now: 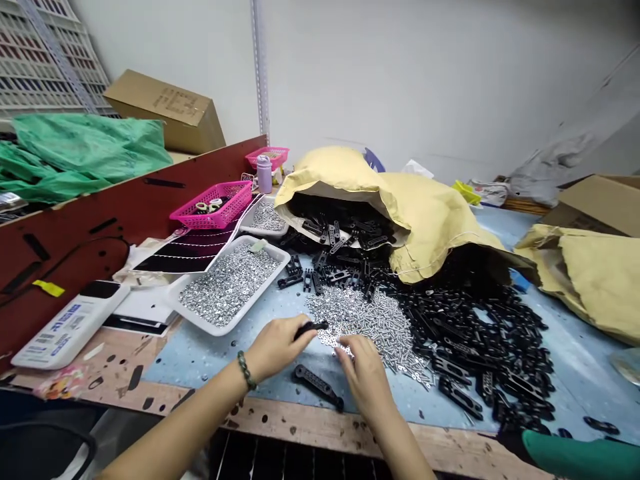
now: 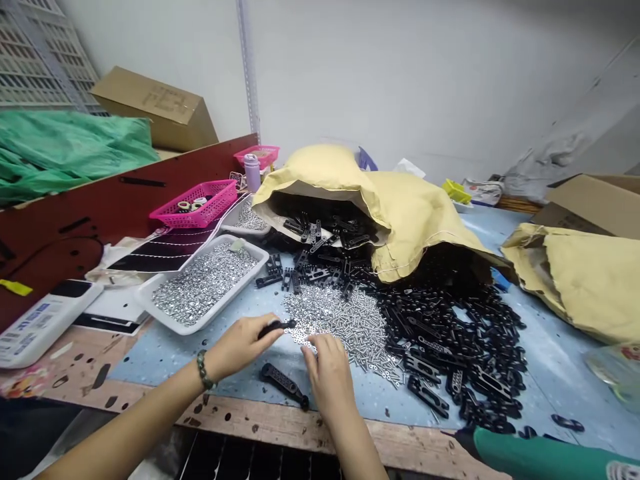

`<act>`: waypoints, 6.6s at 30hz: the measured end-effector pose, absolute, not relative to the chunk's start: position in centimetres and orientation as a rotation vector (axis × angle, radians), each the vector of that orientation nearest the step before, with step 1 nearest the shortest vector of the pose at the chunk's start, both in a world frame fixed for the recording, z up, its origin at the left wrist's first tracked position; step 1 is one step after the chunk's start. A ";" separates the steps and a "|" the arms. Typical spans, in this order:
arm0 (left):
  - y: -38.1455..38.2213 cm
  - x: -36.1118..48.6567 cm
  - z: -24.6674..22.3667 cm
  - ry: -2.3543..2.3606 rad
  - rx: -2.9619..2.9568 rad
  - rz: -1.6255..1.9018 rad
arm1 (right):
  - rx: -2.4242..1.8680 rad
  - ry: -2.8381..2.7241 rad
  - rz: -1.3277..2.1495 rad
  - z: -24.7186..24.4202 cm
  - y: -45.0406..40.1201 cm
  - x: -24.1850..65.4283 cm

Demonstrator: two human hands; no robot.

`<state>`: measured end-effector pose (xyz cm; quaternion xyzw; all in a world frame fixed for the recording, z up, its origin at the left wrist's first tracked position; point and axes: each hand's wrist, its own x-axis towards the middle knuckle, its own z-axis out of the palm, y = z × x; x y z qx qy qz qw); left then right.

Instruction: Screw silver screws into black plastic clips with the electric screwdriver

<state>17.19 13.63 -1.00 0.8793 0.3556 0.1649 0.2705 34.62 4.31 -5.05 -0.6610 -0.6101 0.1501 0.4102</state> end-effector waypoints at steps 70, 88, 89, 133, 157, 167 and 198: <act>15.6 22.1 -1.3 0.851 2.040 0.384 | -2.029 -1.678 0.053 -1.8 10.4 44.8; 16.1 18.7 -1.2 0.892 2.354 0.343 | -1.684 -1.792 0.224 -4.7 4.9 37.1; 16.2 18.4 -1.4 0.926 2.308 0.346 | -1.716 -1.814 0.150 -5.5 4.5 36.8; 17.0 22.4 -2.3 1.018 2.402 0.390 | -2.294 -1.261 0.084 -4.0 16.5 49.0; 11.8 22.0 0.1 0.806 0.989 0.884 | -1.156 -0.789 0.474 -2.1 12.2 33.3; 12.7 19.9 1.0 0.661 1.260 0.184 | -1.171 -1.442 0.408 -0.3 9.0 34.7; 16.4 18.5 -1.8 0.811 2.186 0.392 | -1.873 -1.870 0.346 -6.3 5.4 37.1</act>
